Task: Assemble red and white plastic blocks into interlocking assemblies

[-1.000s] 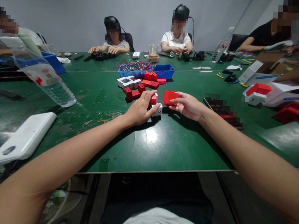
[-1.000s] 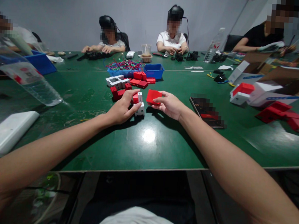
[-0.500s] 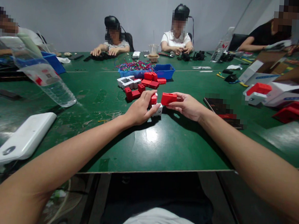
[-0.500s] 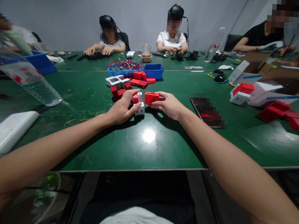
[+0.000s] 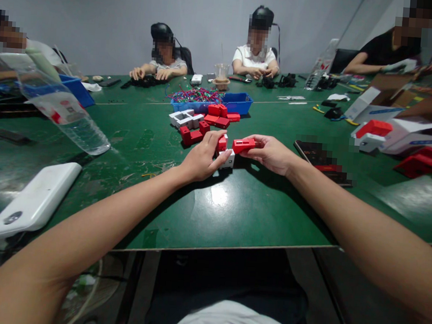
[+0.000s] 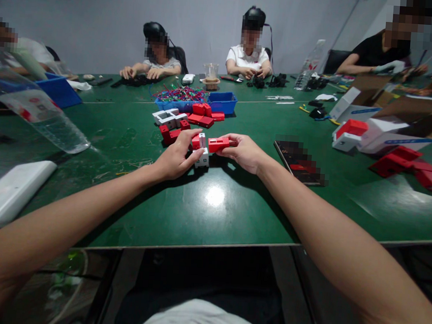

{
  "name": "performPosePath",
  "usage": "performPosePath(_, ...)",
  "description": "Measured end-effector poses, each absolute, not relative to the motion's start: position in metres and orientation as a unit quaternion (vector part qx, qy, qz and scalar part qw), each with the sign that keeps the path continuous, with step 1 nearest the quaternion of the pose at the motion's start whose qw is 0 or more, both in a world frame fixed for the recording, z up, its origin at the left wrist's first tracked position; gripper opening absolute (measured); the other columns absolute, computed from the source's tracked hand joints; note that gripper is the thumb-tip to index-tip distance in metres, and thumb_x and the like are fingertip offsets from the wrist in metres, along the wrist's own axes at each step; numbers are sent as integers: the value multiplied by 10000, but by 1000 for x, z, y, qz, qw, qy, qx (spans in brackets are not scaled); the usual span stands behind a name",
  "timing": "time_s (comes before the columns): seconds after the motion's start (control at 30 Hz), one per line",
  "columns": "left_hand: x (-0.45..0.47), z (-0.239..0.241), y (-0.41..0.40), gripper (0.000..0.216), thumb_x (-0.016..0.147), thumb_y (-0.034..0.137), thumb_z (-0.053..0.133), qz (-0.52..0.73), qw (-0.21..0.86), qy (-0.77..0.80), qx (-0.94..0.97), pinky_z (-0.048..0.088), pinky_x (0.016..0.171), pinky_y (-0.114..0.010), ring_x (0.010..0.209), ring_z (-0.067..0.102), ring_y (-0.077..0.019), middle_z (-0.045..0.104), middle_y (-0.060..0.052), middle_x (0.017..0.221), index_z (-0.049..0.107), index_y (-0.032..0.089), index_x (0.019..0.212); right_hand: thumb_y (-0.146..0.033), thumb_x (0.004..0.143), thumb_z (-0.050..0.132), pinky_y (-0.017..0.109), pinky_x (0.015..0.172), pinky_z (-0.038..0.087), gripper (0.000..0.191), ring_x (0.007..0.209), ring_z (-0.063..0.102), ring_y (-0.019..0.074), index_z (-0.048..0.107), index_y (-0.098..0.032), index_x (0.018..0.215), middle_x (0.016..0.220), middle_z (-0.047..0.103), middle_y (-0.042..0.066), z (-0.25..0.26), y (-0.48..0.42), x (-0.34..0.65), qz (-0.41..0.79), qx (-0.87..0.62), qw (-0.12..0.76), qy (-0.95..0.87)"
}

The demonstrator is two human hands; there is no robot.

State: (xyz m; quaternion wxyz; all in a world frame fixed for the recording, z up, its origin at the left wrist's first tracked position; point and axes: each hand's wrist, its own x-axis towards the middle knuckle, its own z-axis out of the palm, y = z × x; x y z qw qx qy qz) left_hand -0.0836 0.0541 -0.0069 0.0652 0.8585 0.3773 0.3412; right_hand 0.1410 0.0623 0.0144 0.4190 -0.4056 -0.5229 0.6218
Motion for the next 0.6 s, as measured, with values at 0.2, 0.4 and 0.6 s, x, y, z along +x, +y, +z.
performPosePath(0.2, -83, -6, 54, 562, 968, 496, 428, 337, 66, 379, 859, 435, 1099, -530, 1276, 531, -311, 496, -199, 1366, 381, 137, 1398, 6, 583, 780, 232, 771, 528, 283, 746, 662, 101, 702, -158, 800, 798, 733, 3, 16, 61, 140, 615, -410, 426, -522)
performPosePath(0.4, -83, -7, 55, 560, 968, 491, 439, 341, 63, 377, 859, 433, 1103, -508, 1278, 527, -304, 498, -194, 1364, 380, 142, 1401, -6, 595, 793, 246, 800, 531, 287, 759, 681, 111, 692, -148, 823, 809, 742, 27, 14, 62, 140, 614, -409, 431, -520)
performPosePath(0.6, -83, -7, 54, 555, 970, 491, 438, 339, 64, 379, 859, 432, 1105, -502, 1285, 523, -302, 495, -188, 1367, 377, 151, 1404, -15, 587, 807, 276, 838, 540, 310, 790, 687, 123, 684, -169, 826, 831, 749, 19, 12, 64, 142, 608, -405, 439, -523)
